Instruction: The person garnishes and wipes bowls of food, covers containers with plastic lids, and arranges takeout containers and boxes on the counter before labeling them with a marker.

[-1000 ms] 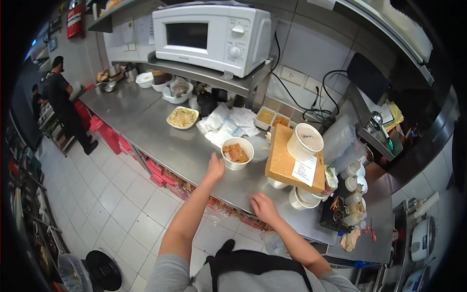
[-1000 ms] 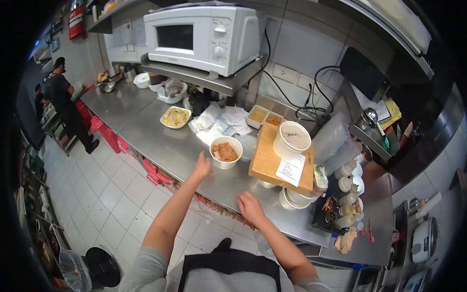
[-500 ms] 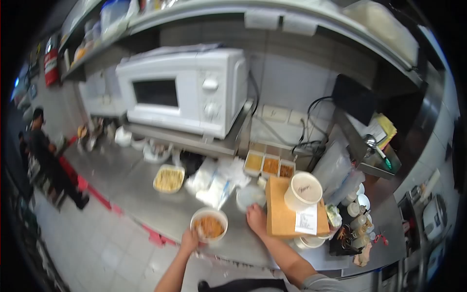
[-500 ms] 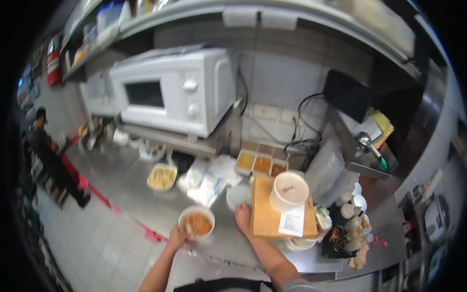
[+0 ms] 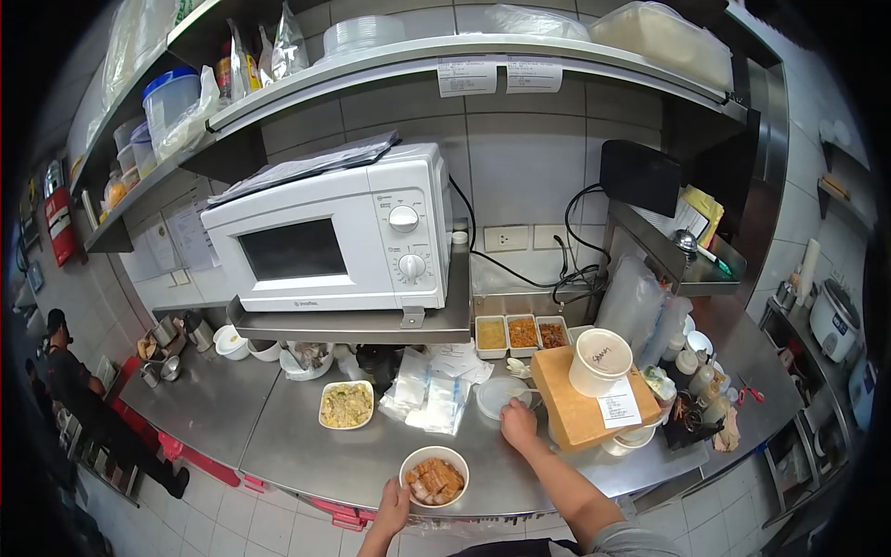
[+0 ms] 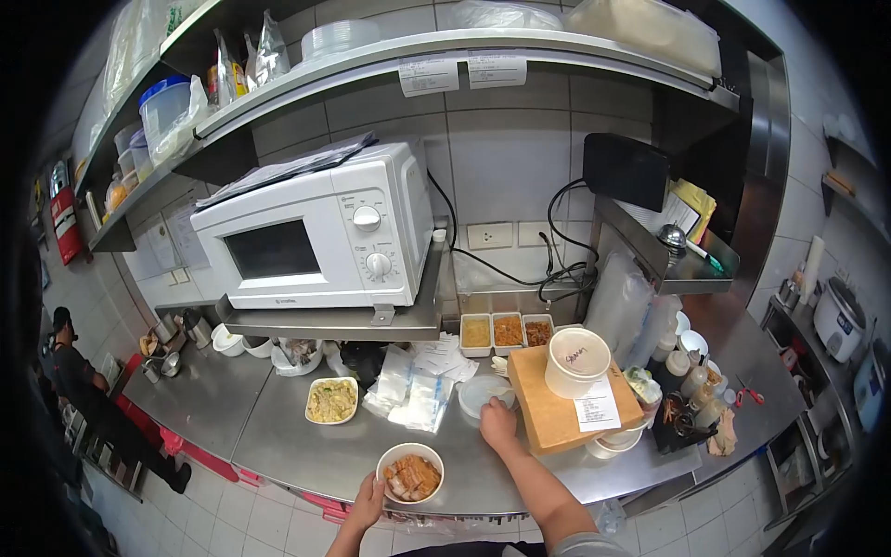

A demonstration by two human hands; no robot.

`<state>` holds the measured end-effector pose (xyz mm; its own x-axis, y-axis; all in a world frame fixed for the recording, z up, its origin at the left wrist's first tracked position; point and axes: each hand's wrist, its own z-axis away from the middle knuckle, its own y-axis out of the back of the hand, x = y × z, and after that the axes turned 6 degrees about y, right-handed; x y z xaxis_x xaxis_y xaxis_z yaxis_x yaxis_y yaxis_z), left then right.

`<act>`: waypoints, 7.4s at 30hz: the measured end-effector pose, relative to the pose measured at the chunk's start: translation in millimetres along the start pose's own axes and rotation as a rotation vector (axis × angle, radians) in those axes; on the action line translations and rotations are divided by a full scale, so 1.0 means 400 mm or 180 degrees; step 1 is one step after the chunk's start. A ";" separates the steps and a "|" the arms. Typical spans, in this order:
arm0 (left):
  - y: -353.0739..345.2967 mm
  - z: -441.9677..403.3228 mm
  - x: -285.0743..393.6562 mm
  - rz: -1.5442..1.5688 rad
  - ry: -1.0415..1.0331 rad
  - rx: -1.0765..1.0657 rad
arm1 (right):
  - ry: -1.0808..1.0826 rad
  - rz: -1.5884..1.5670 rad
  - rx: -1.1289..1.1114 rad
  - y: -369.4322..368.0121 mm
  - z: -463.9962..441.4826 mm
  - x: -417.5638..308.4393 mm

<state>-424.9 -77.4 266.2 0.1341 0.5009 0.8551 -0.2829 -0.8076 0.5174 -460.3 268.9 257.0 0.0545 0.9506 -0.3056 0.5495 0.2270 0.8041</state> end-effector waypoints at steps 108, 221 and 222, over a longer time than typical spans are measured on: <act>-0.242 -0.507 0.338 0.4327 0.1560 -0.1931 | -0.2818 -0.4573 0.0122 0.062 0.154 -0.019; 0.277 0.136 -0.083 0.4135 0.2048 -0.0368 | -0.2597 -0.3631 -0.1235 0.345 0.775 -0.109; 0.263 0.125 -0.072 0.3787 0.2133 -0.0382 | -0.2859 -0.4094 -0.0963 0.349 0.787 -0.118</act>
<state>-410.9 -192.6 297.6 -0.7163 -0.3886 0.5796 0.0123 -0.8375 -0.5463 -123.7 189.0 223.1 0.2174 -0.3006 -0.9286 0.4431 0.8781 -0.1805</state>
